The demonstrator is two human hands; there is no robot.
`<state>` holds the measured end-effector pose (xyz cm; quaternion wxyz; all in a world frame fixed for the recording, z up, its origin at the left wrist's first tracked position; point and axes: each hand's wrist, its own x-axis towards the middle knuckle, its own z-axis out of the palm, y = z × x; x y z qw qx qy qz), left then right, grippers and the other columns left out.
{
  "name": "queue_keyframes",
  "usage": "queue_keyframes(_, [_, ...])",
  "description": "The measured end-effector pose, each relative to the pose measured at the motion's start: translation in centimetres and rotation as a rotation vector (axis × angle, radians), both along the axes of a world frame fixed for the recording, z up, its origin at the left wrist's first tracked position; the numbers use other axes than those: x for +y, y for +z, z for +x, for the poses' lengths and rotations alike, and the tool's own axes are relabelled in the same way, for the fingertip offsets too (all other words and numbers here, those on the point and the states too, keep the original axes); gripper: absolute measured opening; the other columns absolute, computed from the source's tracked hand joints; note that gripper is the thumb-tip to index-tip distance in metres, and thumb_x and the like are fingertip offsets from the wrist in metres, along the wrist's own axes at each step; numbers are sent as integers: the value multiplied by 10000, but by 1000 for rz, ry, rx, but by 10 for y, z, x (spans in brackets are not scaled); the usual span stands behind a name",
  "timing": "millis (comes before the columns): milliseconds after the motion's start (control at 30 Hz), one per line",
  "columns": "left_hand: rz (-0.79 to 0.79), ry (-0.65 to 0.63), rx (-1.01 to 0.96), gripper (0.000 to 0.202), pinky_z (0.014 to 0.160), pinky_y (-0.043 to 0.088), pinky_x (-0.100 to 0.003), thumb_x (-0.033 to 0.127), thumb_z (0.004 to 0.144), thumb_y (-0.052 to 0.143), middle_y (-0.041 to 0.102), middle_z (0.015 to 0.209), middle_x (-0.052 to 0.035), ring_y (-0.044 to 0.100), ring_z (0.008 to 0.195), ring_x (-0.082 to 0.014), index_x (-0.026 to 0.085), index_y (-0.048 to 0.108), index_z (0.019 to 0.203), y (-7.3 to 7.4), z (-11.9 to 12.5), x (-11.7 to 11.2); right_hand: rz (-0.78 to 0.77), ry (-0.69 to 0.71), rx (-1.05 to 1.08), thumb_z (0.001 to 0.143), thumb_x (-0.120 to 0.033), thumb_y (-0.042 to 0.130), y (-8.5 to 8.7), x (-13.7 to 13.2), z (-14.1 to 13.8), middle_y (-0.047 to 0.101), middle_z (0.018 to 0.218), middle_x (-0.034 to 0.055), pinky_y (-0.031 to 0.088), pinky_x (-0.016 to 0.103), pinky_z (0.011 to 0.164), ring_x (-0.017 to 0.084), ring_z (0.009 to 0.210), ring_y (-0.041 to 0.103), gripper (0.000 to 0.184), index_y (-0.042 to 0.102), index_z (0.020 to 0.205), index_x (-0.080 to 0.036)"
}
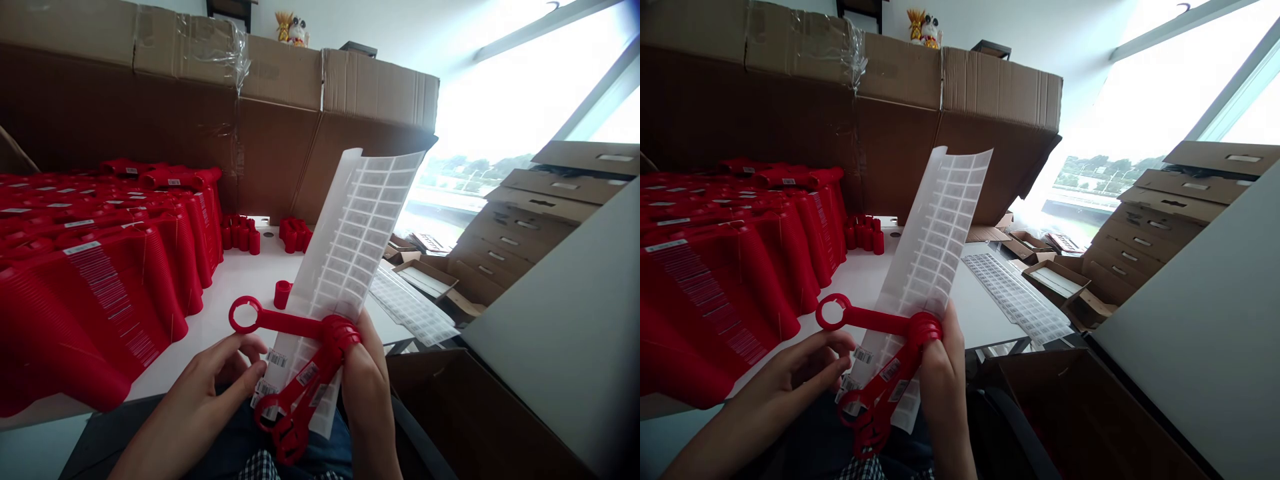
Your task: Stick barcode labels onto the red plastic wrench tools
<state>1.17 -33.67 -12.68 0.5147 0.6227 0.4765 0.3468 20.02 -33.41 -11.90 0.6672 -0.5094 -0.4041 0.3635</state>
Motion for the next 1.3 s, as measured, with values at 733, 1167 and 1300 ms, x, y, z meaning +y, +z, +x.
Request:
queue_keyframes(733, [-56,93,-4,344,540,377,-207,550,895,660,551,549,82,583,586,-141,231,573,990,5,0,11,57,-50,-310,977,-254,464,-9,0,-9,644,908,34,478,321,599,182,722,548,194,615,1099,-242])
queue_keyframes(1167, [-33,-68,101,486,539,389,-222,634,925,589,565,803,31,507,657,-143,257,591,1232,-9,-10,17,52,-49,-192,938,-197,440,4,-4,-10,539,718,-34,385,246,462,133,567,433,199,600,1042,-253])
queue_keyframes(1300, [9,-27,170,392,545,304,-226,602,941,570,452,704,58,394,600,-119,242,673,1057,-4,0,17,33,-34,-191,942,-210,447,4,-4,-10,519,704,-37,371,249,459,136,565,409,170,594,1019,-248])
